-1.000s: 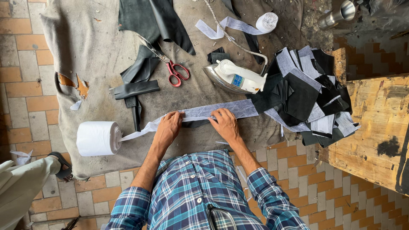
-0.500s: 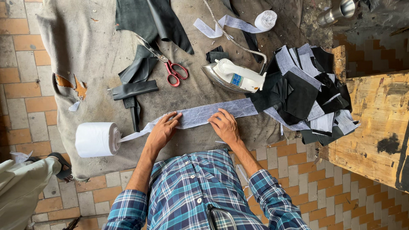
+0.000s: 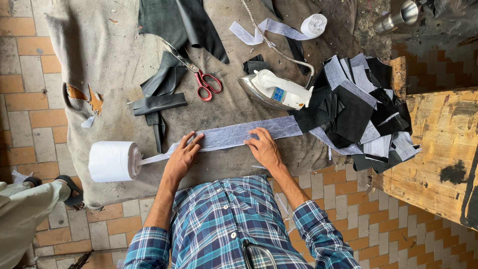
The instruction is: The person pulls a strip of white fusible interfacing from a roll, lays it over a dark fabric piece on a padded table, and presses it with a clothes iron. They repeat the cycle for successive fabric pieces, smoothing the strip flat before and after ironing.
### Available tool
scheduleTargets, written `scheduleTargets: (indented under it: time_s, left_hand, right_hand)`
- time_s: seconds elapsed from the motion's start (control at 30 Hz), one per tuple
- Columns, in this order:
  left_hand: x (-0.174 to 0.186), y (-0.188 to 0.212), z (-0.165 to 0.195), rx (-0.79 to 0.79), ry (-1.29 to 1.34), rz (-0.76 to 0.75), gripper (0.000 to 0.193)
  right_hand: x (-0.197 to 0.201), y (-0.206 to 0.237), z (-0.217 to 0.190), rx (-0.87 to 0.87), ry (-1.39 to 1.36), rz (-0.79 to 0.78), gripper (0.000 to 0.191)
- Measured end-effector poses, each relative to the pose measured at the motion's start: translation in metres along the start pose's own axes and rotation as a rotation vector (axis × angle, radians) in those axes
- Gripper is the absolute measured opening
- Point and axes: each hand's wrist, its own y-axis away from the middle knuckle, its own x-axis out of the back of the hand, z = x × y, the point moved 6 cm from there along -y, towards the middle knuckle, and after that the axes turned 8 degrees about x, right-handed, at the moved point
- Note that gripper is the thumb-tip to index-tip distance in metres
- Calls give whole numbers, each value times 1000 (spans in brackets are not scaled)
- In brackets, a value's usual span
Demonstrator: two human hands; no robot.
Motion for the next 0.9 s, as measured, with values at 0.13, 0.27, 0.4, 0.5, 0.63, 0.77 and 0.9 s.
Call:
scheduleTargets:
  time_s: [0.13,0.27,0.4,0.5,0.63,0.77,0.9]
  left_hand:
    - [6,-3,3,11,-33,-46,16]
    - [10,-5,1,74,0,-205,27]
    - [7,-9,3,146,55,-117,20]
    - [-2,-12,9,175,49,18,25]
    - [-6,-10,12,220,12,63,20]
    - [4,-4,13,292,-27,66,38]
    - [13,-2,16,315,19,96,53]
  right_hand:
    - [-2,-1,1,-4,-15,-13,13]
    - [-3,-2,1,0,-13,-31,16]
    - [-1,-4,-3,-12,-29,-46,21]
    - [2,-7,-8,-58,-14,0,11]
    - [-2,-10,-8,-171,-28,72,23]
    - [-8,-14,-7,-182,34,65,25]
    - [-8,-13,-4,-210,28,47,34]
